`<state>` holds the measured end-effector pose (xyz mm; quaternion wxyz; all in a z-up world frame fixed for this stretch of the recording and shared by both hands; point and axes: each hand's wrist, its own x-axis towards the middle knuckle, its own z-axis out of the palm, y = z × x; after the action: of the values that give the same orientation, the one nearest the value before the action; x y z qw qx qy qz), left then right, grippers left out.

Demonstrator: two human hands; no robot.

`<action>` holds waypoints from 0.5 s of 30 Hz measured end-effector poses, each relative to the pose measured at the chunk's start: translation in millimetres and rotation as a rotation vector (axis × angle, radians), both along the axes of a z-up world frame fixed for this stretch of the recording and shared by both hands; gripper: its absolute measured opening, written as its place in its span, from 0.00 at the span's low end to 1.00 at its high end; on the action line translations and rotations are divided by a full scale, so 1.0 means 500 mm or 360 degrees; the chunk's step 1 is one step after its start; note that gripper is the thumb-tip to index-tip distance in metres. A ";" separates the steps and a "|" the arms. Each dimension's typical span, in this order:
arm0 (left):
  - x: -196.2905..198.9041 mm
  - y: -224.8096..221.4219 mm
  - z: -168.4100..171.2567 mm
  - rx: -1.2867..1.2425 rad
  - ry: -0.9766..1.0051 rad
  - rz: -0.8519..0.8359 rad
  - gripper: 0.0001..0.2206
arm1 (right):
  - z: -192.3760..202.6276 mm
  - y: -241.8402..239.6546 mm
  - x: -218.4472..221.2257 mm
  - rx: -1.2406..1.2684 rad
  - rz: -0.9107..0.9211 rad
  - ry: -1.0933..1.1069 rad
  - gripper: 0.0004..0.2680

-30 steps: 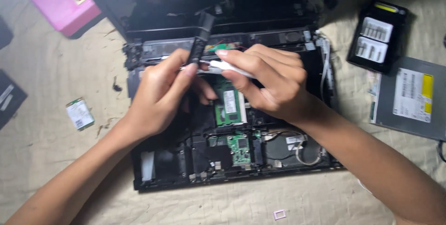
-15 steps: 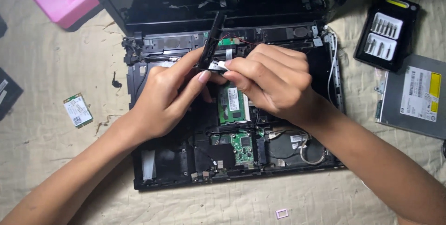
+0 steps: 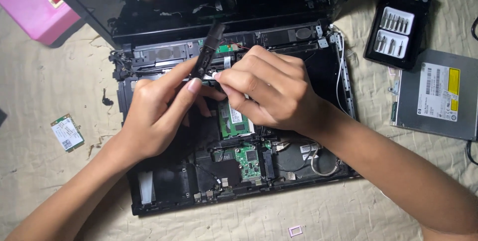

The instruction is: Reconnecting internal ribbon cables and installing a metal shield bracket inside a laptop during reassembly.

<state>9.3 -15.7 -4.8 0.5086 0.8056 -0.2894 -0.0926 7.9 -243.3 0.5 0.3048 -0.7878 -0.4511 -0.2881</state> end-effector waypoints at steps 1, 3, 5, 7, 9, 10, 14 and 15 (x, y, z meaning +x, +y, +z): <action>-0.001 -0.002 0.000 -0.0018 0.0035 0.0037 0.20 | 0.001 -0.001 0.000 0.0044 0.0019 0.0020 0.02; -0.001 -0.003 0.000 -0.0015 0.0059 0.0038 0.19 | -0.006 -0.002 -0.001 0.0066 0.0007 0.0019 0.03; 0.000 -0.004 0.002 -0.0010 0.0071 0.0047 0.19 | -0.009 -0.002 0.001 0.0090 0.0003 0.0006 0.05; 0.001 -0.004 0.002 0.0002 0.0088 0.0055 0.18 | -0.012 0.000 0.002 0.0203 0.0030 -0.0009 0.07; 0.001 -0.005 0.005 0.0000 0.0091 0.0050 0.18 | -0.011 -0.002 0.005 0.0216 0.0048 -0.0026 0.06; 0.001 -0.006 0.006 -0.0004 0.0095 0.0043 0.18 | -0.011 -0.005 0.006 0.0227 0.0064 -0.0043 0.06; -0.001 -0.005 0.004 0.0041 0.0091 0.0045 0.19 | -0.011 -0.006 0.007 0.0150 0.0023 -0.0016 0.05; -0.001 -0.005 0.002 0.0039 0.0073 0.0060 0.19 | -0.010 -0.006 0.008 0.0141 0.0022 -0.0014 0.04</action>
<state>8.6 -18.2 -3.8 0.5070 0.8147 -0.2612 -0.1050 11.7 -246.1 -4.3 0.3393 -0.7691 -0.4446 -0.3093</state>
